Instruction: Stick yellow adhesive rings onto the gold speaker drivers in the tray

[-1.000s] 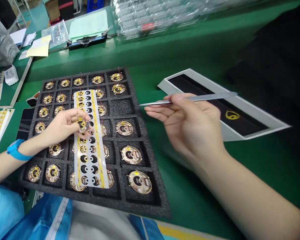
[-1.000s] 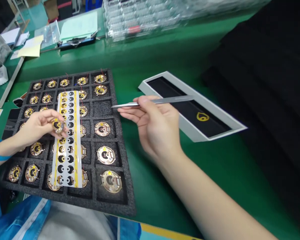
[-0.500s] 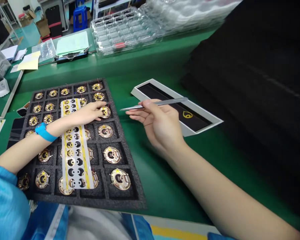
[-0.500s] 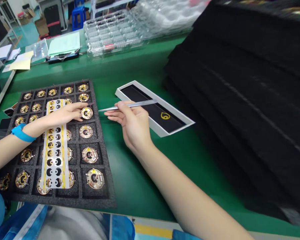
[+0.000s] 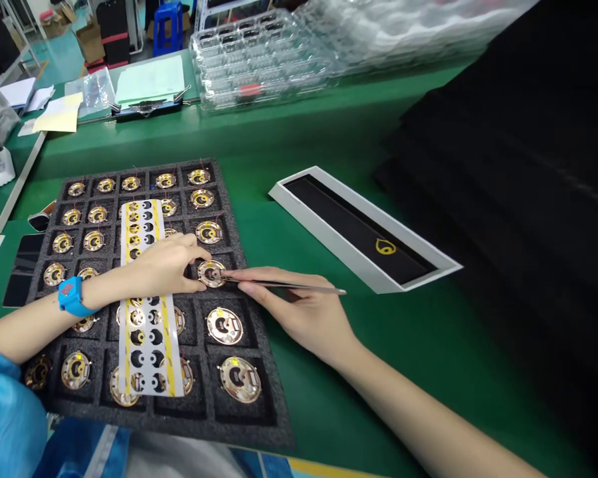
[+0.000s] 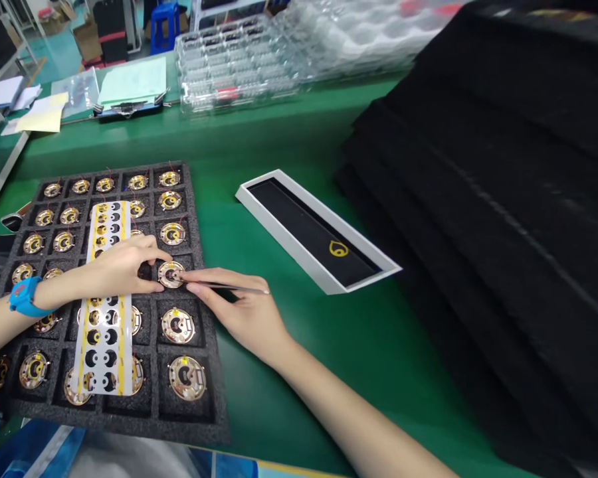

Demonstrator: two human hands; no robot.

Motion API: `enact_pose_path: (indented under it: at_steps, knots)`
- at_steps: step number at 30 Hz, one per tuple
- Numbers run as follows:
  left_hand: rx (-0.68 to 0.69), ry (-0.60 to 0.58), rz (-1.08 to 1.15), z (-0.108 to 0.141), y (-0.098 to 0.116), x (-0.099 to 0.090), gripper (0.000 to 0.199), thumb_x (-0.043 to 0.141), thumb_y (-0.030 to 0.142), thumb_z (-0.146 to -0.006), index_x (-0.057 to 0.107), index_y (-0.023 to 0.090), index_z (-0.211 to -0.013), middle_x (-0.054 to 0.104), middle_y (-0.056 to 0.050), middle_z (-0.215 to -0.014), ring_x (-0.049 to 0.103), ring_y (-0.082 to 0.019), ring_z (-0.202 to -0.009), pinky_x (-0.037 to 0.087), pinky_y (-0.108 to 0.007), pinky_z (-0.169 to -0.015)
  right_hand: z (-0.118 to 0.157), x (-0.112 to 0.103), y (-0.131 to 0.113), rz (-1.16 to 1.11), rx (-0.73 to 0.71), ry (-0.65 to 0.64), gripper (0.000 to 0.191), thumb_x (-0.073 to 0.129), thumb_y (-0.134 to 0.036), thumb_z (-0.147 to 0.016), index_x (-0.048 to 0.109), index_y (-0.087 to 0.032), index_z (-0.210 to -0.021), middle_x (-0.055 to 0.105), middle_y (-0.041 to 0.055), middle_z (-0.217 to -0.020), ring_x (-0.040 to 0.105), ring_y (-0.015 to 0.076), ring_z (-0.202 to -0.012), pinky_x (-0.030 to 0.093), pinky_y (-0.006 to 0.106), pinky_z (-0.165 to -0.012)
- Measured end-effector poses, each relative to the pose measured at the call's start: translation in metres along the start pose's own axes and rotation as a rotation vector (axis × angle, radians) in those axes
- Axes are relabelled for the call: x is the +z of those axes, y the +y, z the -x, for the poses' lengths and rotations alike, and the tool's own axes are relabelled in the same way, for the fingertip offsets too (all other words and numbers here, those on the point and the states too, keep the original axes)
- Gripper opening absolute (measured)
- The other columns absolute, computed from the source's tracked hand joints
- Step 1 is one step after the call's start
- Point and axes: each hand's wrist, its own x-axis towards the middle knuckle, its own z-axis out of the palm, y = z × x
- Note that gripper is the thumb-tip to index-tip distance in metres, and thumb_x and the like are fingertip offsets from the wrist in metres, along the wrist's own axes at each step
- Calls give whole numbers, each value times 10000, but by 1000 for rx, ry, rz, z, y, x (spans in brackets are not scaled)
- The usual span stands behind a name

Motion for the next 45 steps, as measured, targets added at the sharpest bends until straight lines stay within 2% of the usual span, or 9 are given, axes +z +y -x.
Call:
enact_pose_path:
  at_steps: [13, 18, 21, 26, 31, 33, 39, 43, 45]
  knots:
    - [-42, 28, 43, -3, 0, 7, 330, 708, 322, -780, 666, 151, -1059, 562, -26, -831, 540, -194, -816, 442, -307, -772, 0, 5, 1, 97, -170, 5, 253, 660, -114, -805, 761, -310, -929, 781, -2, -892, 738, 185, -777, 607, 313, -696]
    - [-43, 35, 23, -3, -1, 8, 336, 711, 319, -767, 658, 154, -1054, 566, -28, -849, 544, -201, -833, 449, -320, -796, 6, 5, -3, 163, -200, 173, 228, 663, -125, -809, 752, -316, -895, 779, -5, -870, 736, 201, -766, 606, 342, -685]
    - [-47, 22, 13, -3, 0, 7, 349, 714, 332, -770, 658, 145, -1059, 573, -39, -864, 547, -216, -859, 448, -328, -800, 7, 4, -1, 257, -128, 298, 140, 669, -201, -828, 746, -307, -876, 777, 7, -878, 738, 222, -779, 607, 370, -693]
    - [-66, -7, -7, -5, 3, 7, 366, 716, 342, -775, 652, 136, -1070, 597, -62, -925, 559, -231, -894, 438, -334, -819, 5, 2, 1, 299, -52, 324, 95, 661, -269, -834, 747, -302, -812, 772, 13, -825, 730, 233, -749, 605, 399, -704]
    - [-14, -29, 68, 0, -1, 4, 423, 683, 374, -825, 590, 121, -1151, 614, -70, -967, 554, -231, -961, 422, -325, -876, 9, 5, -14, 163, -29, 447, 101, 707, -293, -804, 760, -353, -867, 767, 34, -868, 722, 257, -758, 613, 453, -719]
    - [14, -13, 122, 7, -6, -1, 416, 650, 334, -855, 551, 121, -1198, 616, -80, -1028, 548, -225, -1017, 413, -320, -919, 12, 10, -23, 114, 3, 353, 115, 710, -309, -802, 757, -379, -881, 769, 21, -883, 728, 256, -773, 626, 442, -715]
    - [123, -15, 158, 57, -23, -17, 342, 633, 231, -862, 587, 119, -1182, 513, -159, -1337, 447, -253, -1288, 333, -361, -1094, 17, 39, -47, 72, -12, -202, 183, 672, -240, -822, 746, -355, -943, 779, -20, -890, 752, 211, -755, 651, 302, -629]
    - [169, -143, 132, 95, -25, -11, 617, 710, 380, -810, 504, 160, -1349, 238, -147, -1576, 137, -302, -1484, 102, -467, -1210, 19, 55, -47, 17, -17, -324, 206, 663, -194, -821, 747, -347, -931, 777, -23, -870, 754, 224, -768, 655, 311, -662]
    - [171, -156, 134, 106, -24, -2, 697, 720, 422, -790, 464, 205, -1400, 185, -109, -1597, 74, -300, -1492, 40, -487, -1214, 21, 59, -43, 13, -19, -325, 194, 659, -201, -824, 750, -344, -918, 777, -18, -859, 754, 231, -753, 657, 324, -654]
